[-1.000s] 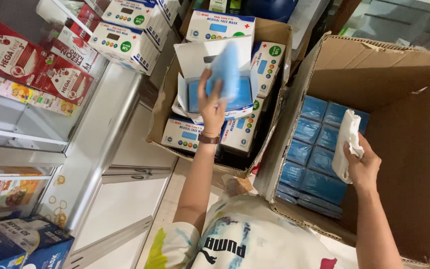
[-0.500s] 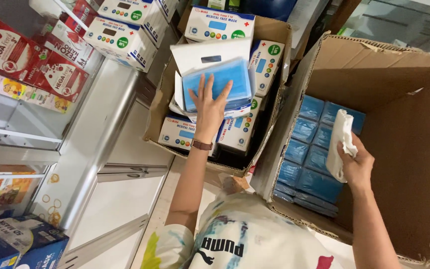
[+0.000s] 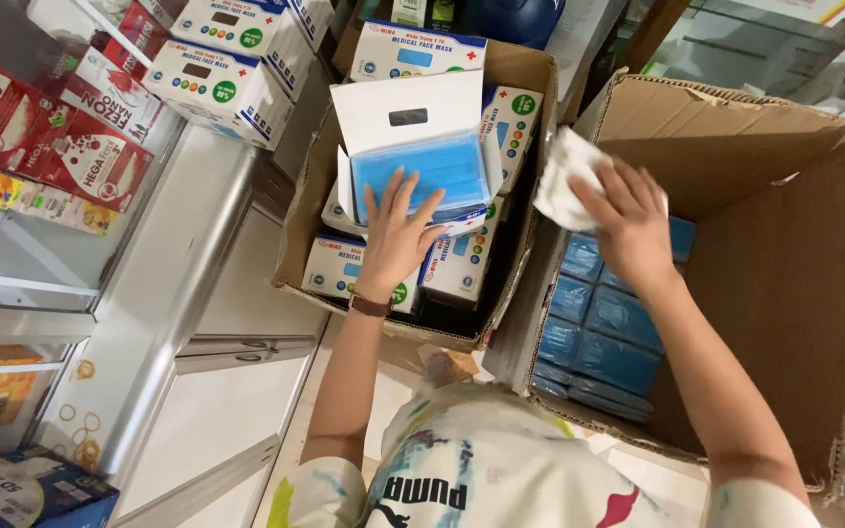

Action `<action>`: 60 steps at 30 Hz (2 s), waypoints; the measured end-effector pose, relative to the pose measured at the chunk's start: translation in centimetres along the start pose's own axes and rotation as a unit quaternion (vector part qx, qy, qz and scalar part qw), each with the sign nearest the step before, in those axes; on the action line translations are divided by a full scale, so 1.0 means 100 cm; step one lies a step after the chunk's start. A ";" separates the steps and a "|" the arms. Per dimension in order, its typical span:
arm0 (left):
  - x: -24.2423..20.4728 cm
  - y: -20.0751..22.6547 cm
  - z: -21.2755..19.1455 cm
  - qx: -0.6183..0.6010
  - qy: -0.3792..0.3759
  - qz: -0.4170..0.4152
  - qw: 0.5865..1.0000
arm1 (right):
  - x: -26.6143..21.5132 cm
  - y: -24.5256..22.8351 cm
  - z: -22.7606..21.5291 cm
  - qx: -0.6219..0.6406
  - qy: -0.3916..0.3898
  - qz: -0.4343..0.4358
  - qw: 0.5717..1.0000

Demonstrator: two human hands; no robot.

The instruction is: Cleaning medical mask boxes and individually wrapped masks using a wipe in a pharmacy storage area.

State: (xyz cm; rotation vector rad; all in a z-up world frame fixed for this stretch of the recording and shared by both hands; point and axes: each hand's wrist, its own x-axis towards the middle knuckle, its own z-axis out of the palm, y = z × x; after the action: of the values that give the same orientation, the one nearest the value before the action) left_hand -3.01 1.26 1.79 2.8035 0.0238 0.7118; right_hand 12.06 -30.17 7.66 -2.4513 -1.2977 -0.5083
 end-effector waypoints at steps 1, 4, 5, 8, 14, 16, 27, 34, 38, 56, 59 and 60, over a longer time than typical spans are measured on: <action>-0.004 -0.003 0.002 -0.001 0.001 0.001 1.000 | 0.008 0.009 0.019 -0.001 0.000 0.000 1.000; -0.014 -0.012 0.002 0.001 0.025 -0.017 1.000 | 0.030 0.025 0.062 -0.088 0.005 -0.042 0.995; -0.016 -0.014 -0.001 0.000 0.030 -0.031 0.999 | 0.037 0.024 0.067 -0.067 -0.042 -0.035 0.996; -0.019 -0.016 -0.004 -0.016 0.049 -0.054 0.997 | 0.053 0.016 0.066 -0.053 -0.124 -0.009 0.991; -0.021 -0.002 -0.005 0.005 0.086 -0.068 0.994 | 0.063 -0.004 0.045 -0.023 -0.153 0.038 0.987; -0.025 -0.003 -0.003 -0.022 0.105 -0.068 0.992 | 0.061 -0.008 0.055 -0.022 -0.114 0.031 0.993; -0.030 -0.026 -0.013 -0.115 0.053 -0.005 0.992 | 0.078 -0.078 0.115 0.049 -0.053 0.073 0.995; 0.017 -0.044 -0.012 -0.039 0.061 0.004 0.997 | 0.068 -0.074 0.113 0.075 -0.079 0.070 0.992; 0.022 -0.055 0.002 0.003 -0.034 -0.003 0.999 | 0.072 -0.075 0.115 0.051 -0.105 0.097 0.988; 0.011 -0.063 0.027 0.041 -0.019 -0.003 0.999 | 0.074 -0.043 0.128 0.081 -0.157 0.113 0.978; 0.009 -0.060 0.026 0.036 -0.023 -0.006 0.999 | 0.077 -0.047 0.111 0.093 -0.171 0.129 0.972; 0.011 -0.057 0.023 0.037 -0.023 -0.009 0.999 | 0.078 -0.048 0.108 0.099 -0.173 0.139 0.970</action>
State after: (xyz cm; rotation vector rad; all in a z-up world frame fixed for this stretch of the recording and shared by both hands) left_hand -0.72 6.34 -1.09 2.8859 0.0680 0.6559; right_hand 13.88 -17.24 2.17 -2.5650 -1.0314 0.1221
